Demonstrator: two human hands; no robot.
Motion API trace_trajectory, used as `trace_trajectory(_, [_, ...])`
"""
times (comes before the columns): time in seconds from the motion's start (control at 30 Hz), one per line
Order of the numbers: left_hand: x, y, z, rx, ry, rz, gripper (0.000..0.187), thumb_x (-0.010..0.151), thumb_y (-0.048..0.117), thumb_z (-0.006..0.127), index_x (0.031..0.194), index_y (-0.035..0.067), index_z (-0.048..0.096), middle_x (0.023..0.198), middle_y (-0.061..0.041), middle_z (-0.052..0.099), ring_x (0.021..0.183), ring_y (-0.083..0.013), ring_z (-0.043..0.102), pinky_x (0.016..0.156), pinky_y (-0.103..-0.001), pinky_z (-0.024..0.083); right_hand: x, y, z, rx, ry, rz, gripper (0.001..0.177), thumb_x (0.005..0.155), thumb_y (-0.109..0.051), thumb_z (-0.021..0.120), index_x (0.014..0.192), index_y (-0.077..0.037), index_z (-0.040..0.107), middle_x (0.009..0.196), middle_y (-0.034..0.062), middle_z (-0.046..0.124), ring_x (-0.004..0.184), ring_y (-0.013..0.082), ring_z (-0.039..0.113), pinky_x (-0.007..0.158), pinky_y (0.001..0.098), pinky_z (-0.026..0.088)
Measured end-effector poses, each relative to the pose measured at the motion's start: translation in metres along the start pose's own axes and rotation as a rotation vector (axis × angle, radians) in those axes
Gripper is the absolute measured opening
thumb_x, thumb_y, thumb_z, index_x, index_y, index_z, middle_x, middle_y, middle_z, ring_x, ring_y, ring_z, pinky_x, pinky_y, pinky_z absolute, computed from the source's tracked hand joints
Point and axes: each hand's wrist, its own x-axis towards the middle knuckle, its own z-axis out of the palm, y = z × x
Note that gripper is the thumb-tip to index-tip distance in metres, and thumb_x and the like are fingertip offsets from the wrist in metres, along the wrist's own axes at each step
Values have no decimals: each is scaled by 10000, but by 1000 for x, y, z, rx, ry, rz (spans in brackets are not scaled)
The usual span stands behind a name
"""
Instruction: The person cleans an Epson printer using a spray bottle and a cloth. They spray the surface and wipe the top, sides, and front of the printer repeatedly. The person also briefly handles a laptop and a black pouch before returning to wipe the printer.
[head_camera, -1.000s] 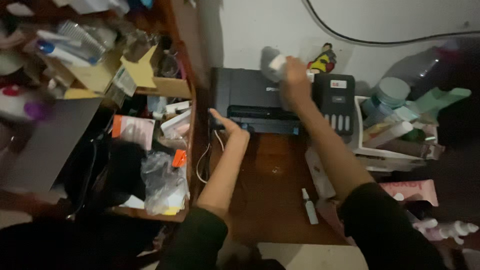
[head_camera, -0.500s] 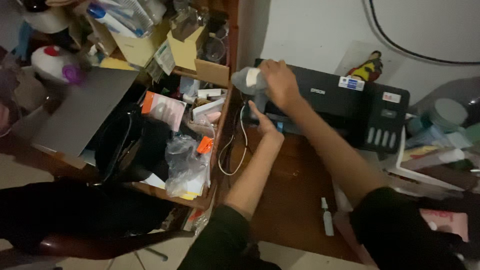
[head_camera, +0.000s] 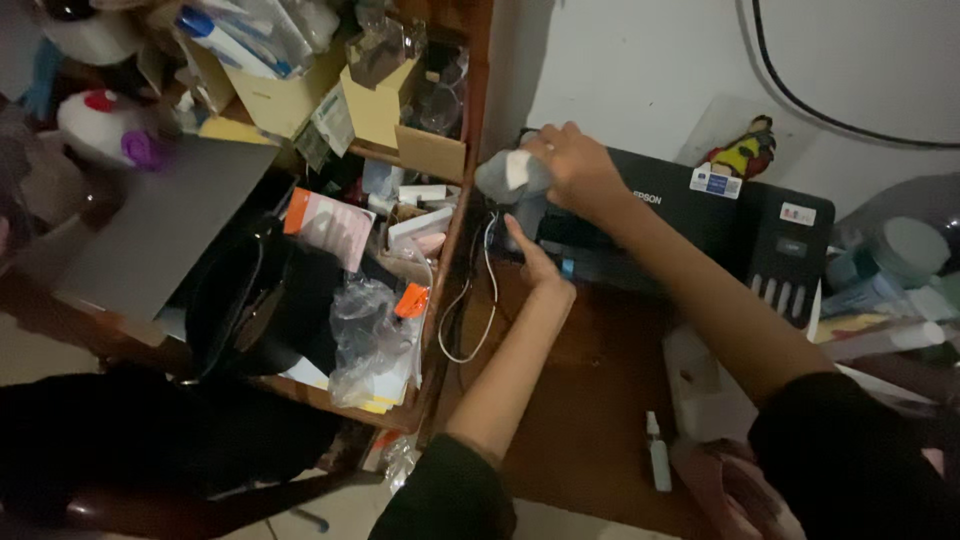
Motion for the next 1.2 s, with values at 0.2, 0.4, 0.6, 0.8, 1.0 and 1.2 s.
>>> trace_trajectory(0.2, [22,-2,-9,225,-131,44,1480,569,987,540,1663,105,76,1712,-134,125,1556,-346,150,1229,-672,89,-22,0,-6,-51,165,255,710,692,26,829,1353,-82,592,1230,121,611,1073,351,598,862,444,557])
trace_trajectory(0.4, [33,-3,-9,109,-397,52,1330,543,975,538,1595,188,329,1626,-121,389,1465,-376,385,1156,-660,295,-83,-4,-33,105,-21,371,668,679,40,721,1317,-52,547,1217,150,583,1134,414,547,910,500,524])
trace_trajectory(0.6, [33,-2,-10,130,-397,55,1273,561,981,507,1569,207,431,1595,-81,452,1435,-367,419,1133,-686,329,-154,28,-52,23,147,745,559,771,68,641,1304,-59,529,1250,175,565,1170,431,542,919,520,514])
trace_trajectory(0.8, [45,-5,-21,221,-385,61,1267,582,1008,445,1566,211,411,1616,-95,429,1435,-397,410,1128,-707,303,-178,28,-31,-117,233,810,655,702,50,674,1315,94,449,1322,311,518,1114,478,527,818,510,542])
trace_trajectory(1.0, [69,-2,-19,171,-467,26,1198,582,985,532,1496,211,501,1534,-88,513,1353,-351,498,1113,-653,425,-180,-6,-11,269,107,641,589,796,15,682,1361,15,514,1265,267,595,1147,445,576,981,514,497])
trace_trajectory(1.2, [67,-3,-16,207,-316,71,1169,534,983,504,1436,240,545,1481,-39,561,1293,-304,514,1028,-620,447,-223,72,-54,117,142,720,315,867,47,649,1162,-63,668,1232,153,670,1201,332,648,1045,442,528])
